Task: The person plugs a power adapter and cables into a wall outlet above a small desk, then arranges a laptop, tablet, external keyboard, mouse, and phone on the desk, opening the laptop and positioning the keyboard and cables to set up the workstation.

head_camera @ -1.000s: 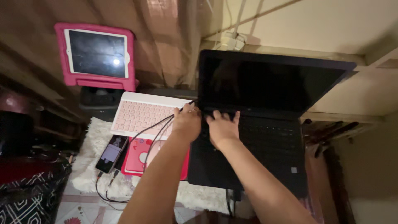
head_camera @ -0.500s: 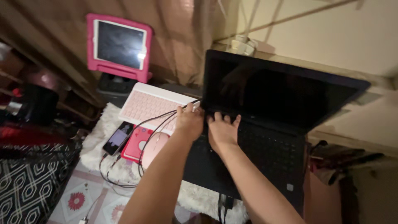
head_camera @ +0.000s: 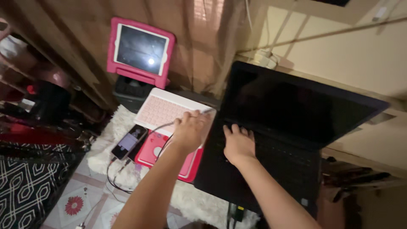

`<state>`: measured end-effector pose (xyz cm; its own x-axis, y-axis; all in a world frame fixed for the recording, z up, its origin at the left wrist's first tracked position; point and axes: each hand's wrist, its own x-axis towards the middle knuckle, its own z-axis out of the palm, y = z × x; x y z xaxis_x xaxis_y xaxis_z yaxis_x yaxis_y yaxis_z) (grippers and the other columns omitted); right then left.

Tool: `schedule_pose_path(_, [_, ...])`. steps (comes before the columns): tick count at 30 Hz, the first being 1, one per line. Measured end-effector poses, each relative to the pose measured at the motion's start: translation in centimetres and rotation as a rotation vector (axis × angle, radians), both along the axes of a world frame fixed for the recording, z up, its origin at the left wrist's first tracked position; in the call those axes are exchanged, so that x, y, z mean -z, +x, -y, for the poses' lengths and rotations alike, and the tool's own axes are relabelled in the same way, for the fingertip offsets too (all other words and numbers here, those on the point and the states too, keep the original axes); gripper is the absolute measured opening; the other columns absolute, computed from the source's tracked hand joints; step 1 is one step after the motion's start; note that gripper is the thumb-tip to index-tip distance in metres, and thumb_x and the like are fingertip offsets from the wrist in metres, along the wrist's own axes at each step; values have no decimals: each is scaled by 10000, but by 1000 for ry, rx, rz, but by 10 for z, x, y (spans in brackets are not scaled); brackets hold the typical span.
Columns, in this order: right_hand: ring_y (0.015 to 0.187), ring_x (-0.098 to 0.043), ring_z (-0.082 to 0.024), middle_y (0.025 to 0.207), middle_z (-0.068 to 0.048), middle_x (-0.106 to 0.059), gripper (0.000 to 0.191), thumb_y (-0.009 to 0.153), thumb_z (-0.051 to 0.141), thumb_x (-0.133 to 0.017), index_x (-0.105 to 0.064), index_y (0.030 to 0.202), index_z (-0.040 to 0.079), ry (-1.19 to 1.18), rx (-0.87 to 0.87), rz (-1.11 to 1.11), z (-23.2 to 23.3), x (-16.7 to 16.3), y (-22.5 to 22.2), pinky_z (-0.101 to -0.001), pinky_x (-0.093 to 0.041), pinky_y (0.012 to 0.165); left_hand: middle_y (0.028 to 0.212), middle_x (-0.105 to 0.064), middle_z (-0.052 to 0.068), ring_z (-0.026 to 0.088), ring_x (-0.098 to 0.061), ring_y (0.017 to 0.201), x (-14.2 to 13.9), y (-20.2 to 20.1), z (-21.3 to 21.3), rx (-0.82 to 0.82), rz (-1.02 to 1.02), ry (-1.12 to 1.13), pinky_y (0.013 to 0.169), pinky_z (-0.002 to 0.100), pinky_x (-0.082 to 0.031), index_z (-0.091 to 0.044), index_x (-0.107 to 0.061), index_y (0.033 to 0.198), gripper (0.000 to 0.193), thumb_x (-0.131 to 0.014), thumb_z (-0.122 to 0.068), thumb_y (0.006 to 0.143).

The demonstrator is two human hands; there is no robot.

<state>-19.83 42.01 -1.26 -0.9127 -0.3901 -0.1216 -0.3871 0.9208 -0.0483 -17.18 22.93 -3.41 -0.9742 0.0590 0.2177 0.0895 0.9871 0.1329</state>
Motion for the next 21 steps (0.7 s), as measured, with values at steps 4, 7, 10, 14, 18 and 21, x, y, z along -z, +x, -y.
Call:
schedule_pose_path(4, [1296, -473, -325, 1385, -73, -528, 655, 789, 288, -718, -563, 1422, 217, -75, 57, -115, 17, -4, 13, -586, -331, 1096, 1391, -545, 181, 421, -511, 1235, 6, 23, 55, -274, -6, 262, 926, 634, -466, -159, -572, 1365, 511, -642, -186, 860])
schedule_pose_path(7, [1281, -539, -277, 1351, -31, -566, 521, 867, 294, -648, -585, 1380, 237, -192, 100, -40, 49, -4, 43, -501, -473, 1037, 1365, -559, 189, 436, -492, 1261, 22, 38, 106, -399, -31, 366, 962, 595, -477, -174, -592, 1316, 508, -711, -283, 834])
schedule_pose_path(10, [1207, -564, -336, 1382, -117, -526, 562, 886, 418, -665, -556, 1386, 186, -362, 117, 135, 98, -6, 81, -487, -517, 1002, 1348, -575, 230, 466, -490, 1272, 42, 37, 150, -447, -145, 317, 1010, 564, -475, -141, -582, 1351, 555, -731, -318, 846])
schedule_pose_path(14, [1260, -482, -423, 1449, -167, -445, 989, 732, 528, -798, -367, 1541, 158, -504, 226, 166, 157, -16, 123, -500, -505, 969, 1315, -584, 316, 508, -552, 1221, 57, 13, 204, -483, -55, 478, 1019, 546, -478, -42, -487, 1446, 672, -697, -362, 894])
schedule_pose_path(18, [1339, -404, -449, 1555, -147, -322, 1086, 722, 483, -820, -241, 1588, 175, -428, 373, 295, 180, -28, 126, -508, -462, 1016, 1288, -591, 336, 525, -558, 1182, 62, -7, 228, -489, 227, 817, 988, 542, -464, -39, -418, 1502, 641, -578, -340, 959])
schedule_pose_path(21, [1357, -429, -426, 1528, -145, -327, 1041, 731, 439, -804, -255, 1579, 190, -445, 486, 346, 187, -33, 129, -488, -450, 1074, 1278, -688, 239, 455, -636, 1183, 66, -10, 237, -380, 303, 706, 982, 510, -505, -111, -621, 1384, 459, -520, -308, 982])
